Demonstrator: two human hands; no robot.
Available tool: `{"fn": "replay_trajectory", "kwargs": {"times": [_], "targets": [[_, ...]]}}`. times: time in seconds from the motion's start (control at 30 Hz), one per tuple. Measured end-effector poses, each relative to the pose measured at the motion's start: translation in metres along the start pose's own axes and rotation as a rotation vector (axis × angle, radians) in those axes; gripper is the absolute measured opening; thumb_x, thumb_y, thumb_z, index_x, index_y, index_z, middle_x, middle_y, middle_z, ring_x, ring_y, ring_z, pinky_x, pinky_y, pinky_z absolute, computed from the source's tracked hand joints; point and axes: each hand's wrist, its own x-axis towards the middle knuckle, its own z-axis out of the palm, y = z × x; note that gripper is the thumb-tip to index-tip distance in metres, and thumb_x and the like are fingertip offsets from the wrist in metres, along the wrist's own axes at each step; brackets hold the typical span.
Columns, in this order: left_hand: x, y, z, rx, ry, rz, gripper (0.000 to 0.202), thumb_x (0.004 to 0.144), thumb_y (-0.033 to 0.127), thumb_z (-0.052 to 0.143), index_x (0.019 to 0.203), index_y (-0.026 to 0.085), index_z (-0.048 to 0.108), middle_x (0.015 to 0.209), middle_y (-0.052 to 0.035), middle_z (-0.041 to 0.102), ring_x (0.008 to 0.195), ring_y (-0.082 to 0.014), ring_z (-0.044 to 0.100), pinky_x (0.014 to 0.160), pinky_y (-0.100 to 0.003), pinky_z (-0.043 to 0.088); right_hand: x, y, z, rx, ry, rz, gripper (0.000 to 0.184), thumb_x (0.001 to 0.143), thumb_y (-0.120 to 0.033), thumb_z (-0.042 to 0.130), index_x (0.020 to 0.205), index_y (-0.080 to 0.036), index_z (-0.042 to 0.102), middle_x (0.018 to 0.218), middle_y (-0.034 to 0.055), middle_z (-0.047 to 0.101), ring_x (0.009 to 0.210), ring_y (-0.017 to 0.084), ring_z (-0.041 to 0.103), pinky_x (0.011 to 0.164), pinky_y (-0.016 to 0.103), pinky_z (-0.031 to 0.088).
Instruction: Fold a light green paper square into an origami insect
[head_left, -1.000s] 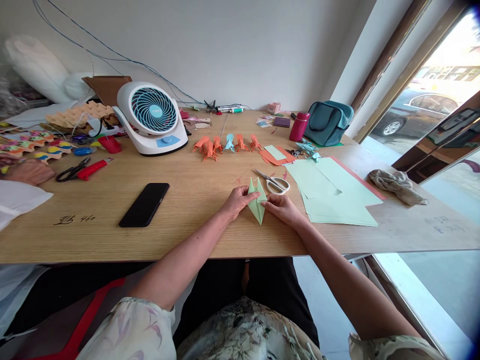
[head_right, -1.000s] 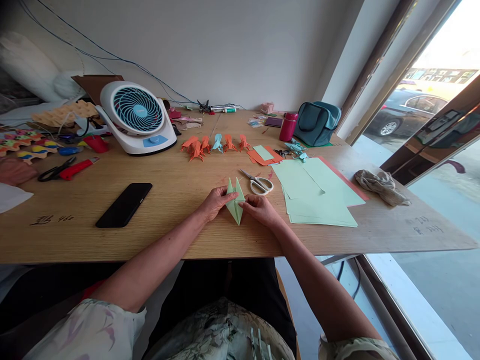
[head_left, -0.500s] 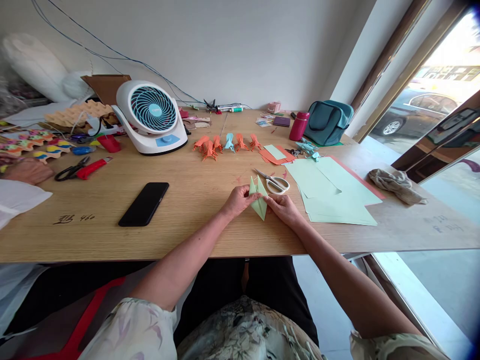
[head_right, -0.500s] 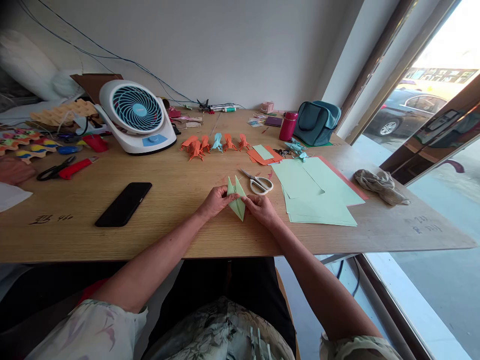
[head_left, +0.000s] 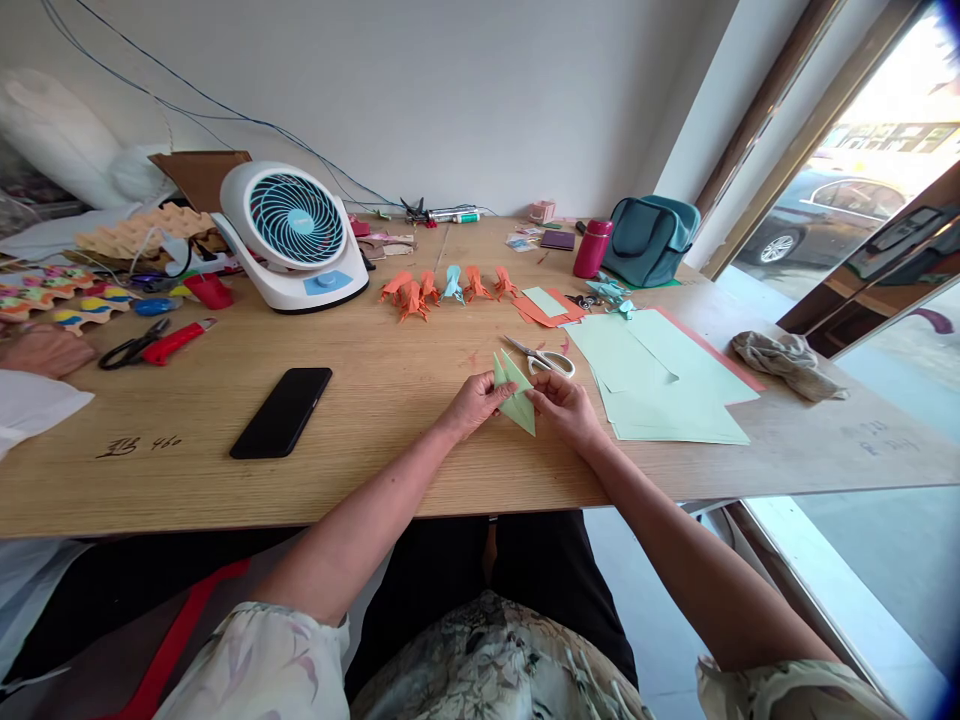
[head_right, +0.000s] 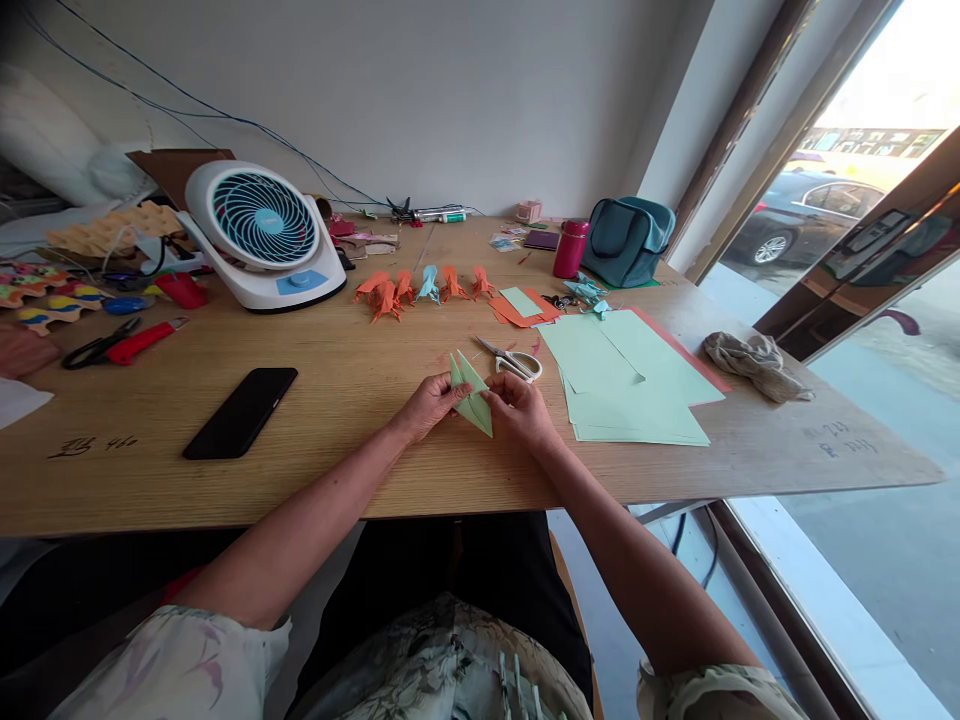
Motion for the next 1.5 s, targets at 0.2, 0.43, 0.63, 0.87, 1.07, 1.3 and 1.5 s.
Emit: {"fn": "replay_trajectory", "kwargs": {"times": [0.2,0.43,0.63,0.87,1.07,1.3,1.5], "targets": [[0.001,-0.002,-0.003,0.089,-0.017,0.037,0.052,0.069,0.063,0.081,0.073,0.016,0.058,0.058,0.0059,0.047,0.054,-0.0086,0.041,0.051,-0.022,0.032,-0.003,-0.001,0.000,-0.054,0.041,0.004,0.043,0.083,-0.065,0.067,0.082,-0.022,0.062,0.068,0.0003,0.051,0.061,0.016,0.046,0.056,0.029,0.037],[0.000,0.002,-0.001,0.125,-0.016,0.058,0.053,0.067,0.063,0.082,0.075,0.016,0.058,0.061,0.0059,0.048,0.057,-0.0091,0.041,0.054,-0.023,0.034,-0.004,-0.002,0.000,-0.089,0.063,-0.012,0.040,0.085,-0.062,0.065,0.079,-0.022,0.061,0.068,0.0017,0.053,0.062,0.018,0.050,0.057,0.031,0.041],[0.000,0.003,0.001,0.140,0.013,0.088,0.052,0.067,0.063,0.081,0.072,0.016,0.059,0.065,0.0049,0.050,0.063,-0.0098,0.043,0.060,-0.023,0.037,-0.004,-0.003,0.000,-0.110,0.058,-0.030,0.038,0.085,-0.058,0.066,0.077,-0.021,0.060,0.067,0.0003,0.052,0.061,0.015,0.047,0.056,0.029,0.038],[0.000,0.003,0.000,0.171,0.002,0.108,0.049,0.069,0.060,0.079,0.075,0.015,0.061,0.067,0.0034,0.053,0.064,-0.0107,0.045,0.060,-0.023,0.037,-0.004,-0.005,-0.001,-0.133,0.059,-0.062,0.038,0.087,-0.057,0.064,0.075,-0.021,0.060,0.067,-0.0005,0.052,0.062,0.014,0.045,0.058,0.029,0.036],[-0.001,0.002,-0.001,0.221,0.016,0.197,0.047,0.078,0.061,0.073,0.073,0.016,0.061,0.067,0.0027,0.053,0.064,-0.0116,0.047,0.062,-0.024,0.040,-0.005,-0.010,0.000,-0.135,0.054,-0.134,0.037,0.089,-0.057,0.063,0.080,-0.021,0.061,0.072,0.0007,0.055,0.065,0.015,0.048,0.060,0.030,0.040],[-0.008,0.015,-0.002,0.338,0.045,0.440,0.037,0.080,0.054,0.078,0.076,0.019,0.069,0.080,-0.0033,0.063,0.079,-0.0173,0.056,0.077,-0.029,0.045,-0.008,-0.021,-0.002,-0.131,0.083,-0.298,0.027,0.090,-0.048,0.067,0.081,-0.023,0.064,0.079,0.0024,0.061,0.075,0.018,0.055,0.072,0.035,0.048],[-0.015,0.022,-0.006,0.598,0.053,0.729,0.030,0.095,0.049,0.063,0.087,0.021,0.074,0.085,-0.0056,0.068,0.084,-0.0185,0.061,0.086,-0.034,0.047,-0.014,-0.031,-0.004,-0.150,0.085,-0.382,0.021,0.092,-0.042,0.067,0.083,-0.024,0.067,0.081,0.0038,0.067,0.078,0.020,0.059,0.074,0.039,0.051]]}}
